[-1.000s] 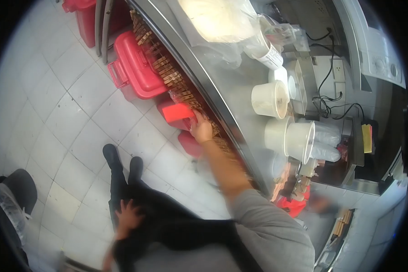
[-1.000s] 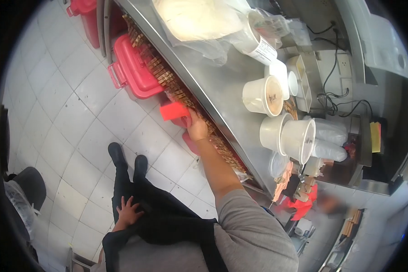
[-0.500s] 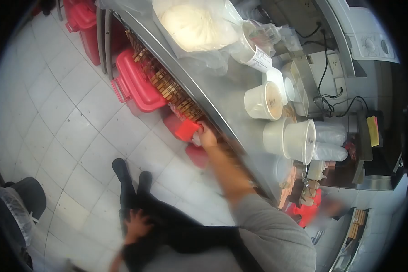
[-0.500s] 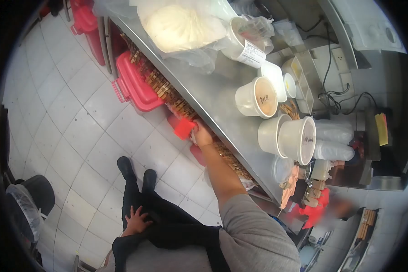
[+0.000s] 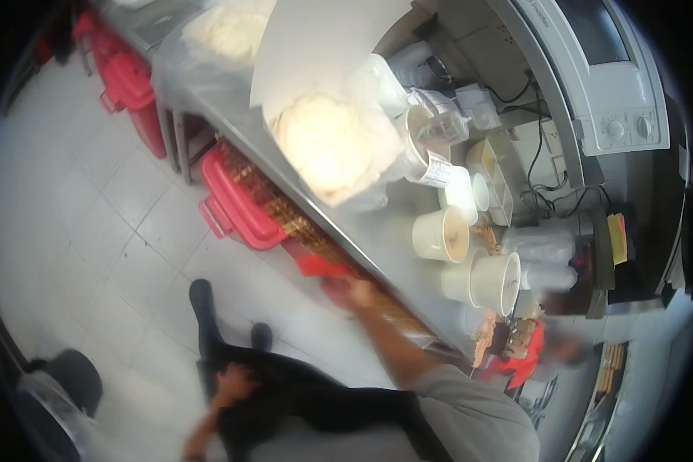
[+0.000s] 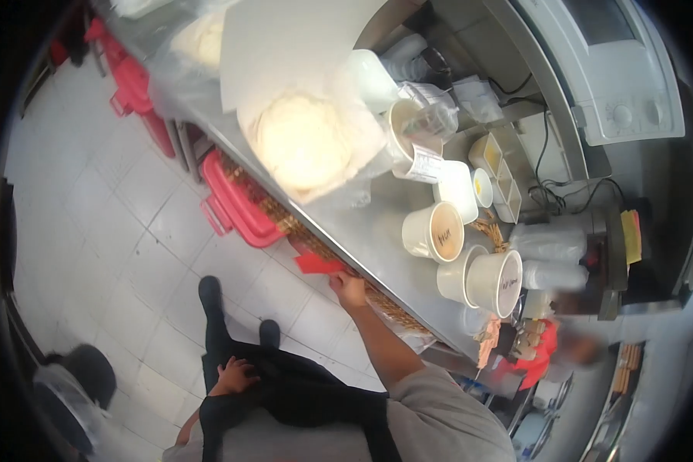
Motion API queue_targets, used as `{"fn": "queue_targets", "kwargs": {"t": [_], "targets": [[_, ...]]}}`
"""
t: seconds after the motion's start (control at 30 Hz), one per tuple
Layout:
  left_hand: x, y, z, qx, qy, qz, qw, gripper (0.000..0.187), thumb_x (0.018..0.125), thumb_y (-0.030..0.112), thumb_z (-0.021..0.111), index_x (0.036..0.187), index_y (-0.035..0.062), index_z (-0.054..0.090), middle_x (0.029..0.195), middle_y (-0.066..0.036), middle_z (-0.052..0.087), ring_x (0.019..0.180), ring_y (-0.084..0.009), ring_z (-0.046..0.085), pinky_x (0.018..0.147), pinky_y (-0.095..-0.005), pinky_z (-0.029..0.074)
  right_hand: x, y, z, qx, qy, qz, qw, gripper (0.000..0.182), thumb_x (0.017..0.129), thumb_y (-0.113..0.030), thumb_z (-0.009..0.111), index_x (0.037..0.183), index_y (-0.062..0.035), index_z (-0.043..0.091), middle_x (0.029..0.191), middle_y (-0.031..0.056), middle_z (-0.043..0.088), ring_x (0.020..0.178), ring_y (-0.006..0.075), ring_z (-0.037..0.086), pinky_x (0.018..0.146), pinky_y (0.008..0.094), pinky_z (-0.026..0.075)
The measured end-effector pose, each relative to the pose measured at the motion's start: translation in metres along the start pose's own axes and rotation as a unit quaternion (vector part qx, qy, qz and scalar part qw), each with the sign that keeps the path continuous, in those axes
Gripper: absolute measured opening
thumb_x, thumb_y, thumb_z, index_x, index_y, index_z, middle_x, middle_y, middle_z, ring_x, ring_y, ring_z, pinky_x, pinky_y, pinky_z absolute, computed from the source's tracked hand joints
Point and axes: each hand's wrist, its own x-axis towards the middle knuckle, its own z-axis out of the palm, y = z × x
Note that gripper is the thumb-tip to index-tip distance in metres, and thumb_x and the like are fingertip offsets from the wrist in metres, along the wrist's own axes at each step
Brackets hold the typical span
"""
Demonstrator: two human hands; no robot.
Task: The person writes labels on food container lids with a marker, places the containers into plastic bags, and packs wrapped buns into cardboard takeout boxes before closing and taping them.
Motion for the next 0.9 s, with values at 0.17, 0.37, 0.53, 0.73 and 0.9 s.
{"fn": "queue_targets", "kwargs": {"t": [0.17,0.37,0.53,0.73,0.9], "targets": [[0.032,-0.024,-0.086,-0.096,-0.086,0.074,0.989,0.058,0.074,0.045,0.064,0.123,0.0156,0.054,0.132,-0.014,0.047,0.126,-0.0307,0.039,0.102,-0.0493,0.03,-0.008,-0.029,0.001,-0.048,0.072,0.083,0.993,0.012,0.081,-0.011,0.06,0.09,-0.0079,0.066,0.075,0.0125,0.064,0.071,0.0285,0.062,0.063,0.0382,0.048],[0.193,0.032,-0.038,-0.164,-0.092,0.439,0.878,0.046,0.089,0.007,0.047,0.134,0.0114,0.041,0.134,-0.017,0.042,0.12,-0.0277,0.045,0.096,-0.0357,0.04,-0.011,-0.045,0.015,0.161,0.137,0.296,0.932,0.018,0.087,-0.007,0.048,0.092,-0.003,0.065,0.071,0.0087,0.062,0.06,0.0152,0.058,0.056,0.0312,0.047],[0.24,0.173,-0.112,-0.591,-0.365,0.17,0.699,0.066,0.082,0.025,0.061,0.138,0.0176,0.028,0.138,-0.006,0.033,0.116,-0.0148,0.038,0.094,-0.0349,0.032,-0.005,-0.103,-0.023,0.352,0.177,0.29,0.872,0.019,0.089,-0.003,0.044,0.086,-0.0041,0.062,0.071,0.0018,0.055,0.06,0.0113,0.049,0.056,0.0261,0.042],[0.283,0.266,-0.139,-0.678,-0.265,0.028,0.685,0.048,0.082,0.021,0.059,0.125,0.0148,0.038,0.115,-0.004,0.04,0.095,-0.0128,0.042,0.077,-0.031,0.034,-0.056,-0.135,-0.059,0.272,0.111,0.218,0.931,0.014,0.089,0.002,0.044,0.084,-0.0036,0.056,0.078,0.0012,0.052,0.073,0.0102,0.047,0.064,0.0232,0.039],[0.263,0.242,-0.13,-0.674,-0.175,-0.014,0.718,0.033,0.083,0.018,0.057,0.114,0.0126,0.046,0.097,-0.002,0.046,0.078,-0.0112,0.046,0.063,-0.0277,0.036,-0.061,-0.15,-0.086,0.127,0.099,0.318,0.934,0.011,0.085,-0.012,0.06,0.092,-0.0054,0.055,0.065,0.0067,0.05,0.058,0.0156,0.048,0.057,0.0276,0.042]]}}
